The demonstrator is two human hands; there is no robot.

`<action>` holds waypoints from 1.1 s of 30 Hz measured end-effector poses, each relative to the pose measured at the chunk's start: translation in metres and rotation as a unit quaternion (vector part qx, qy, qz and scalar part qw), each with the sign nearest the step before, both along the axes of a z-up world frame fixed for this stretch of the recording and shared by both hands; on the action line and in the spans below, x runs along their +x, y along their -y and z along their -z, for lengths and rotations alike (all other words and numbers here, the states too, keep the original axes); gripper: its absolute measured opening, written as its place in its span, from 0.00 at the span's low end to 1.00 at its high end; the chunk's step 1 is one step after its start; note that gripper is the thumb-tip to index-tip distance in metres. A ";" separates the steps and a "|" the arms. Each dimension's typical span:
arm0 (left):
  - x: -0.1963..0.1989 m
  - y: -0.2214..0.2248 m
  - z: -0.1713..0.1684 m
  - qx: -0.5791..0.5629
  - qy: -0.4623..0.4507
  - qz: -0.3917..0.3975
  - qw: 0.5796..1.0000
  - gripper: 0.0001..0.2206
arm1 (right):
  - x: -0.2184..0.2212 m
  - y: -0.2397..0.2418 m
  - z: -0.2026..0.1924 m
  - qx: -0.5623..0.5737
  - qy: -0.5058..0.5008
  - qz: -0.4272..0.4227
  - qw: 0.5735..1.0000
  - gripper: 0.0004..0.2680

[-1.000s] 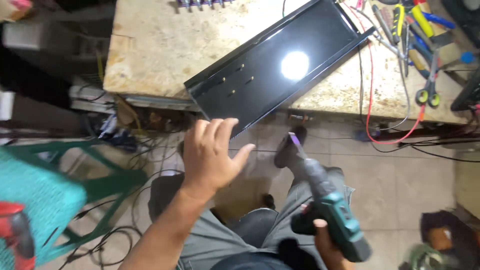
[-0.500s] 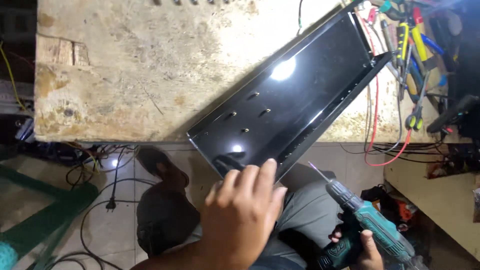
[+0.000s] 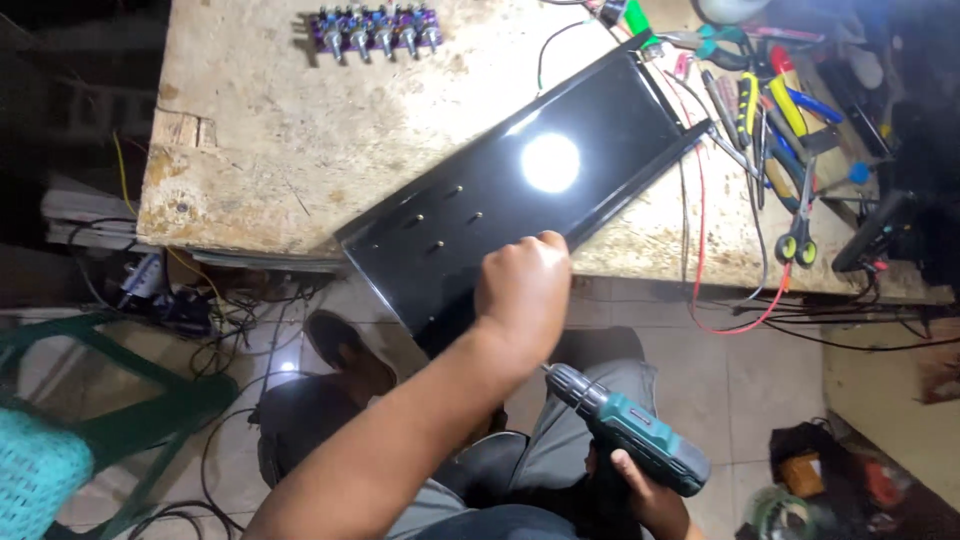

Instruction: Using a power drill to remove a panel and then fitting a circuit board into a new front panel

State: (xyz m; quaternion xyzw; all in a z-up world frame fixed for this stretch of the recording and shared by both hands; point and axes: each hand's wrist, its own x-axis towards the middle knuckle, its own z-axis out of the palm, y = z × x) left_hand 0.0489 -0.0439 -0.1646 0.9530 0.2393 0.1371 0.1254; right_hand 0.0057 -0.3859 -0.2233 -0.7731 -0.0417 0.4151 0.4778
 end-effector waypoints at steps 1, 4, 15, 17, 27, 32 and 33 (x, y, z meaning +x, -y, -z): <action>0.005 -0.002 0.005 -0.033 -0.042 0.029 0.998 0.06 | -0.002 -0.005 -0.003 0.035 -0.014 0.010 0.999 0.16; 0.003 -0.003 0.006 -0.005 -0.055 0.018 0.998 0.06 | -0.004 0.014 0.017 -0.033 -0.033 0.072 0.996 0.15; -0.051 -0.031 -0.048 -0.082 -0.115 0.047 0.989 0.18 | -0.010 -0.020 0.035 0.181 0.243 -0.130 0.944 0.10; -0.083 -0.030 -0.053 -0.079 -0.084 0.029 0.993 0.24 | -0.015 -0.044 0.022 0.244 0.303 -0.150 0.909 0.09; -0.180 -0.011 -0.029 -0.161 0.172 -0.047 0.971 0.24 | -0.033 -0.095 0.034 0.411 0.483 -0.133 0.762 0.10; -0.178 -0.020 -0.014 -0.237 0.209 -0.069 0.946 0.20 | -0.042 -0.108 0.009 0.407 0.448 -0.132 0.785 0.11; -0.177 -0.023 -0.010 -0.246 0.202 -0.086 0.944 0.18 | -0.045 -0.112 0.005 0.415 0.462 -0.122 0.774 0.11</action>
